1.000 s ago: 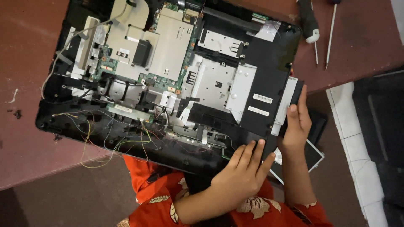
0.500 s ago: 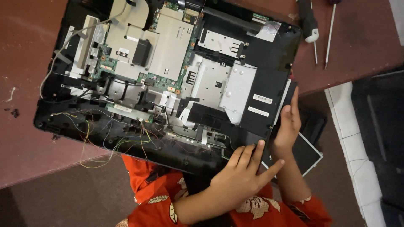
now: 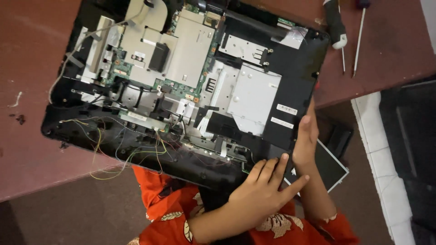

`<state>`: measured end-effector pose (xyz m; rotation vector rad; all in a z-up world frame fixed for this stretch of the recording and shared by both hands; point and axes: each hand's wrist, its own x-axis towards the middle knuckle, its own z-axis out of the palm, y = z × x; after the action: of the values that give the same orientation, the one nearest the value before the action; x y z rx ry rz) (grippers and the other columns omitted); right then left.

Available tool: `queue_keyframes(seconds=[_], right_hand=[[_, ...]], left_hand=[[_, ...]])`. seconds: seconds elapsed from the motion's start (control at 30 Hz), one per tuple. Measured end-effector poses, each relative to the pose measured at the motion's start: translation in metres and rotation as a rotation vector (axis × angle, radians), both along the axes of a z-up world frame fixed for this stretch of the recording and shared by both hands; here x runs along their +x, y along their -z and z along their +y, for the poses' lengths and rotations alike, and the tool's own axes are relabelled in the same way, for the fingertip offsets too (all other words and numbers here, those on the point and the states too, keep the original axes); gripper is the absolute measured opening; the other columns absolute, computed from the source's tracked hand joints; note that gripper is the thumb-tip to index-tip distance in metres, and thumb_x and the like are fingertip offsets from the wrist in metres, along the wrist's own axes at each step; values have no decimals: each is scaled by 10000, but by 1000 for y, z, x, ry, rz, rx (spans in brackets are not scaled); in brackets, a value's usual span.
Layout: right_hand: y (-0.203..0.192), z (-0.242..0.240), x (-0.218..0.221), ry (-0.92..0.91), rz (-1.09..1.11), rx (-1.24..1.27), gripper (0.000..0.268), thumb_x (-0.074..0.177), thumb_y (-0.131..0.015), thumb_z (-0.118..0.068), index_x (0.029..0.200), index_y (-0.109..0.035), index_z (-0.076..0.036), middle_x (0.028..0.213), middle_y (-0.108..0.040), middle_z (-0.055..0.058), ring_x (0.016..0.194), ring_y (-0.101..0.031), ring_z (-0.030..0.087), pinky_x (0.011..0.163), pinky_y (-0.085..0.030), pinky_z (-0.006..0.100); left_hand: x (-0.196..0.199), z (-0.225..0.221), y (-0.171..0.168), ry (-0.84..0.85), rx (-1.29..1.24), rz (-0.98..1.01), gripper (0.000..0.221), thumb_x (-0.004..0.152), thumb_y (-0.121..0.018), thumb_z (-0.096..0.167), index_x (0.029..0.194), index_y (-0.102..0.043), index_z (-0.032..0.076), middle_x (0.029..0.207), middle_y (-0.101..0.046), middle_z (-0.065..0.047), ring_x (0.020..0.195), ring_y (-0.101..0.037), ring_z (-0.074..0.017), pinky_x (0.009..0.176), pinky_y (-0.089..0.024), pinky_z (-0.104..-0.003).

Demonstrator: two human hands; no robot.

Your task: Repairing a computer by unscrewing internal components and repositioning parts like the hard drive.

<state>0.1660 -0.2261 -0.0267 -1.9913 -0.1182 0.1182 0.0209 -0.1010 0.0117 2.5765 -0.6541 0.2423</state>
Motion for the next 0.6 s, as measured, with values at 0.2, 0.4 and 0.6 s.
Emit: queue_keyframes(seconds=[0.2,0.4,0.6], right_hand=[[14,-23,-14,304,101,388,495,1043,-531,-402,1339,-639,-20,1299,-687,151,1178,-669,223,1003,-565,326],[8,-29,-14,149,146,551,524,1024,-543,-302,1390,-558,74,1378,-625,214,1234,-633,315,1045,-546,401],[10,-22,-10,167,276,594,445,1000,-572,-140,1423,-562,-3,1396,-633,150,1258,-630,255,1073,-542,378]], left_hand=[[-1,-2,2,-22,-54,-9,539,1061,-593,240,1571,-434,175,1490,-545,-372,1238,-627,-487,1083,-490,-547],[-1,-4,3,-83,-21,-101,431,1100,-520,222,1530,-488,208,1442,-601,-343,1192,-659,-444,1046,-525,-511],[-3,-5,6,-86,-23,-74,476,1087,-549,254,1551,-454,211,1468,-585,-339,1215,-658,-454,1057,-518,-510]])
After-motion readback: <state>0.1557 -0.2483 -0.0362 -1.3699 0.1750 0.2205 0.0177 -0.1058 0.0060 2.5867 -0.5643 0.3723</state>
